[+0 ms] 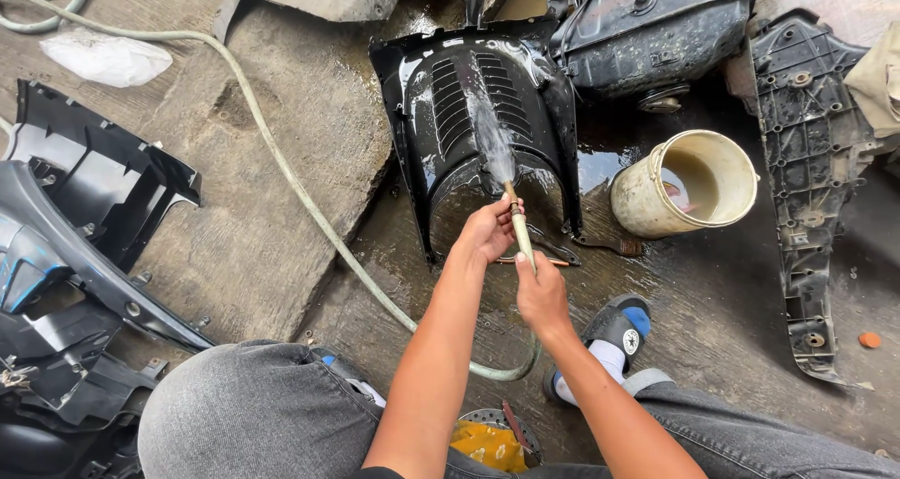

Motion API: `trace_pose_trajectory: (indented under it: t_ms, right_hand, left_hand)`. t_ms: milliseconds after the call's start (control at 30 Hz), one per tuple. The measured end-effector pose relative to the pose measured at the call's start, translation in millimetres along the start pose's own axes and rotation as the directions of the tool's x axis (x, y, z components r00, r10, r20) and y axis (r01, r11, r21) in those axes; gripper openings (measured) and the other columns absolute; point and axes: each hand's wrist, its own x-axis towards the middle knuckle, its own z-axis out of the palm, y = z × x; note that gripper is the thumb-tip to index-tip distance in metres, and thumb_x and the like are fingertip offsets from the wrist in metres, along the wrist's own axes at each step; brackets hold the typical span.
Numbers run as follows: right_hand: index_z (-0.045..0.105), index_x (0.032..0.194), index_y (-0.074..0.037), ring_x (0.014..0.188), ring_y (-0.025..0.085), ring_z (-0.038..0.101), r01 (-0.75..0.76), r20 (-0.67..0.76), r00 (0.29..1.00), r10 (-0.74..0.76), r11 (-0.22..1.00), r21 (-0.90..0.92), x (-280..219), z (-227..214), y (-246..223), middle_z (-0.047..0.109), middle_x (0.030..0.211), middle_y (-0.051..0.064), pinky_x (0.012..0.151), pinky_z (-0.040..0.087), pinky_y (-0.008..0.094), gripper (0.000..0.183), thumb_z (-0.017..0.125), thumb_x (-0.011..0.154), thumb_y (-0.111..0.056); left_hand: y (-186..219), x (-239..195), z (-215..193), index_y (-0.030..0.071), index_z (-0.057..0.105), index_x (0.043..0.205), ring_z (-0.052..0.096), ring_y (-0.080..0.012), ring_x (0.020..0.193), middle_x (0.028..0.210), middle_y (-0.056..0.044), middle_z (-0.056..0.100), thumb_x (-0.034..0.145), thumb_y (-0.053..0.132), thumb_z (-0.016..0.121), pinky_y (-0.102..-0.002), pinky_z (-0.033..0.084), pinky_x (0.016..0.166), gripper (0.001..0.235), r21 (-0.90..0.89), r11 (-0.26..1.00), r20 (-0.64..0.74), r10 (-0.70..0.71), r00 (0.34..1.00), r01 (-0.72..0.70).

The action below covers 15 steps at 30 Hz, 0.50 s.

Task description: The person scrubs a black motorcycle part with a brush and water from a bucket, then rinses it with a hose. They repeat the process on a larger black plastic cover, scrubbing the surface and rinsing it thoroughly before setting it down.

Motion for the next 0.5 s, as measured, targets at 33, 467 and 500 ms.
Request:
trace_pose_trajectory:
  t_ms: [33, 467, 500]
  right_hand:
    - [0.065, 0.093, -0.008, 0.077, 0.038, 0.066, 0.004, -0.003, 1.000, -0.004, 1.000, 0.000, 0.9, -2.0, 3.6, 0.063, 0.071, 0.023, 0.074, 0.047, 0.053, 0.032, 0.052, 0.100, -0.037]
    - [0.070, 0.103, -0.003, 0.027, 0.021, 0.046, 0.015, 0.092, 0.994, -0.066, 0.883, 0.470, 25.9, 1.4, 67.9, 0.043, 0.038, 0.011, 0.031, 0.038, 0.029, 0.031, 0.050, 0.103, -0.027]
    - [0.067, 0.106, -0.001, 0.022, 0.020, 0.041, -0.032, 0.143, 0.988, -0.063, 0.814, 0.580, 24.1, 0.4, 65.5, 0.038, 0.037, 0.011, 0.025, 0.035, 0.029, 0.035, 0.049, 0.104, -0.031]
  left_hand:
    - [-2.3, 5.4, -3.2, 0.007, 0.073, 0.103, 0.071, -0.0138, 0.075, 0.085, -0.003, 0.070, 0.094, 0.030, 0.072, -0.025, 0.059, 0.066, 0.024, 0.001, 1.000, 0.005, 0.003, 1.000, -0.003]
    - [-17.9, 18.8, -8.4, 0.012, 0.073, 0.109, 0.073, -0.0144, 0.070, 0.093, -0.003, 0.075, 0.090, 0.043, 0.080, -0.030, 0.065, 0.063, 0.037, 0.068, 0.996, 0.005, 0.060, 0.998, -0.060]
    - [-17.5, 12.5, -10.6, 0.017, 0.074, 0.116, 0.073, -0.0105, 0.068, 0.099, 0.000, 0.079, 0.094, 0.044, 0.074, -0.025, 0.065, 0.061, 0.035, -0.006, 1.000, 0.121, 0.025, 0.992, -0.024]
